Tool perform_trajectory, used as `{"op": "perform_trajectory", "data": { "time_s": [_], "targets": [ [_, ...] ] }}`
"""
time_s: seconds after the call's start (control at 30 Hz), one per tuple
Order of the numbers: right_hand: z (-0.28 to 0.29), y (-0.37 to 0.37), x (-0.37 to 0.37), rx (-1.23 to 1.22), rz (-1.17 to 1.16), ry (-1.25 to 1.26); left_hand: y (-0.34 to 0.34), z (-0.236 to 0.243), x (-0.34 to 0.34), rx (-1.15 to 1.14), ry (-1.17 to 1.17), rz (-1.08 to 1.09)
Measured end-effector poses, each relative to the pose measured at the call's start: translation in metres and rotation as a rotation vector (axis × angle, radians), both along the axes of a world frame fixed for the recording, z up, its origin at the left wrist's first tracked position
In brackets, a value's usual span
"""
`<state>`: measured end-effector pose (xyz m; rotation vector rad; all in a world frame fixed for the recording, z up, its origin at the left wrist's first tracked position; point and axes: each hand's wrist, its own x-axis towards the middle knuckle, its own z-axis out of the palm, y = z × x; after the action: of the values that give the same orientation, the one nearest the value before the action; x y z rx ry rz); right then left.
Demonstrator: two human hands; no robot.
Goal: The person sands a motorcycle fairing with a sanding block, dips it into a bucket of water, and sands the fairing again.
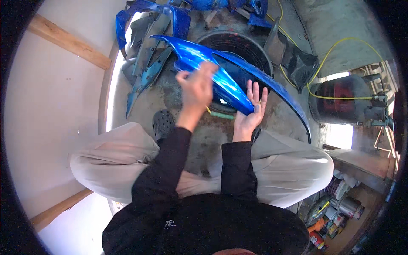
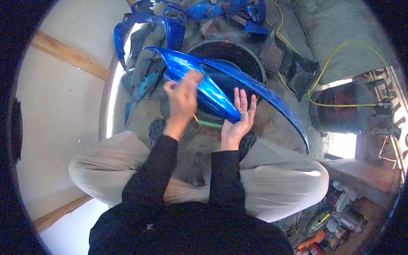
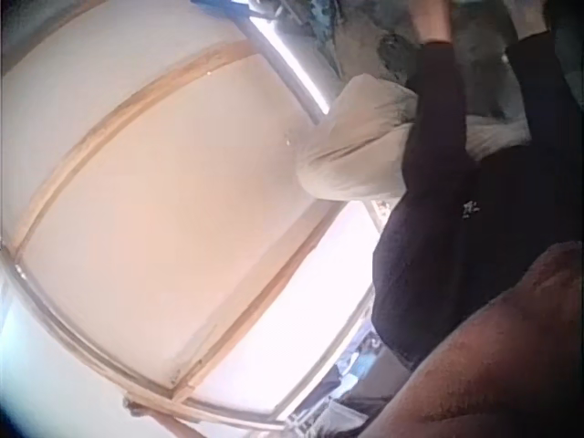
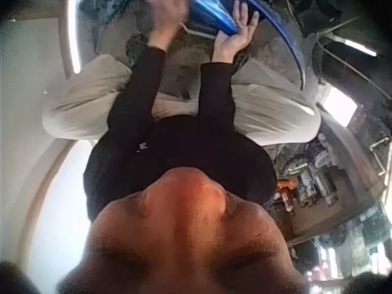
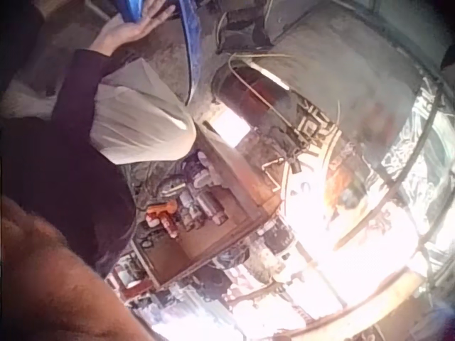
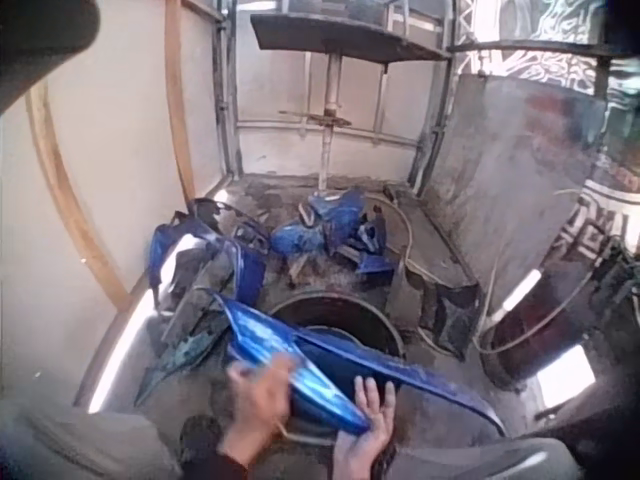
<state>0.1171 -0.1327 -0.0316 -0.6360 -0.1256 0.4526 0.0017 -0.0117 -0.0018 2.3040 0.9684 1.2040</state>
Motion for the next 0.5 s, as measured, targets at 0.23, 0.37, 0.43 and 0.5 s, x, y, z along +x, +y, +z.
{"op": "perform_trajectory", "data": {
  "time_s": [0.23,0.37,0.43,0.5],
  "targets": [
    [-0.005,-0.001,0.003,-0.034,0.004,-0.034,0.005,0.004,0.008,0.016,0.064,0.134],
    [-0.006,-0.003,0.003,0.056,0.023,-0.039,0.007,-0.009,0.008,0.16,0.084,-0.078],
    [0.0,-0.002,0.002,-0.004,-0.002,-0.039,0.064,-0.001,0.003,0.04,0.133,0.084],
    [0.007,0.013,-0.015,-0.008,0.047,0.002,0.133,-0.018,-0.031,0.002,0.094,0.303]
  ]
}}
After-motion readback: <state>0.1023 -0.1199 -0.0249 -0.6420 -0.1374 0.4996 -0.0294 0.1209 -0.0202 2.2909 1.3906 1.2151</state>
